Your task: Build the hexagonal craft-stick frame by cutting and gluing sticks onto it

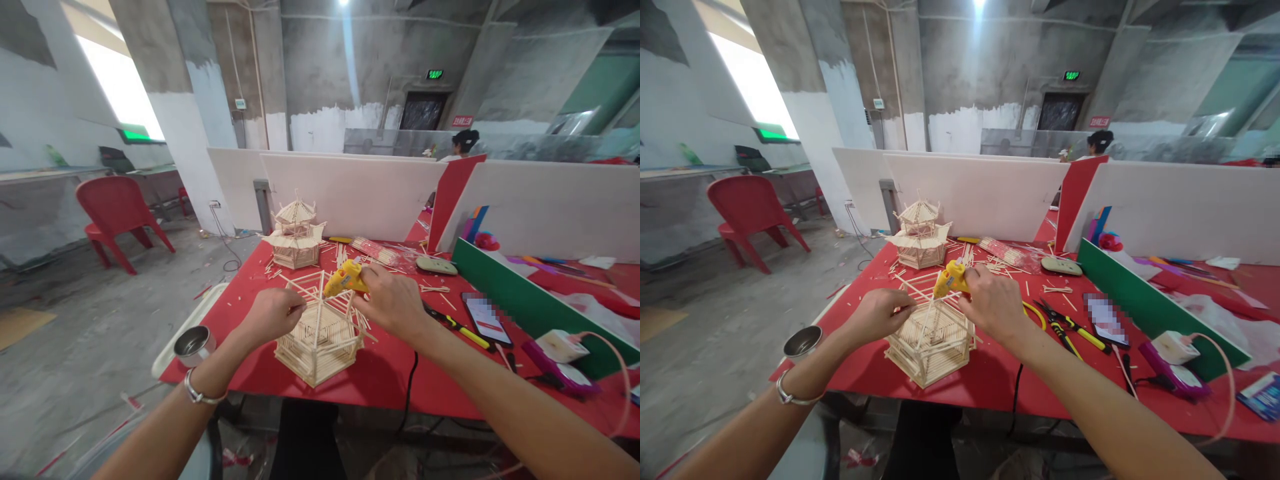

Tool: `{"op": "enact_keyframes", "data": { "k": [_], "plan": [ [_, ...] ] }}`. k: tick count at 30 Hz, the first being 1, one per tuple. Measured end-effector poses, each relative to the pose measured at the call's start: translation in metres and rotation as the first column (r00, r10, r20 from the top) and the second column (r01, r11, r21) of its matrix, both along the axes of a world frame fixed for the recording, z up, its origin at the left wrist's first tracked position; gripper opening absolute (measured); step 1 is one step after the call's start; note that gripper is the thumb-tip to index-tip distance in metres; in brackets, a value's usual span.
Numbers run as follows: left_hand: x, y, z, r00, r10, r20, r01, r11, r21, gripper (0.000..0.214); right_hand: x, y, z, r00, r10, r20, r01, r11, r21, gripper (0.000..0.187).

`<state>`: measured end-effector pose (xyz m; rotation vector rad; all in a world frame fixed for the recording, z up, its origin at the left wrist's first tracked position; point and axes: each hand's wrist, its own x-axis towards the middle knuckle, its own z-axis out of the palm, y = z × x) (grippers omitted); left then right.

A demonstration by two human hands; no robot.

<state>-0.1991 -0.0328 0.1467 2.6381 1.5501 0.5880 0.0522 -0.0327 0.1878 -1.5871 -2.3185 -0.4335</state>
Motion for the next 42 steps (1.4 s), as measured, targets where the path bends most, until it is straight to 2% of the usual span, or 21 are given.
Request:
{"op": "enact_keyframes", "data": {
  "k": [8,18,42],
  "plan": [
    [0.001,0.001,-0.0009,0.999,0.01,-0.045,-0.009,1.0,0.018,0.022,-0.0042,-0.0006,-0.0007,0.999,-0.007,0.049,0.009,0.999,-0.039,0.024],
    [0.0002,0.0014,-0.0012,1.0,-0.015,0.0,0.015,1.0,0.015,0.022,-0.0044,0.0,-0.0005,0.999,0.011,0.043,-0.009,0.999,-0.047,0.022],
    [0.0007,0.0001,0.001,0.999,-0.041,-0.028,0.042,0.999,0.032,0.026,-0.0057,-0.0014,0.0002,0.999,0.033,0.025,-0.032,0.999,-0.044,0.022]
  ]
}}
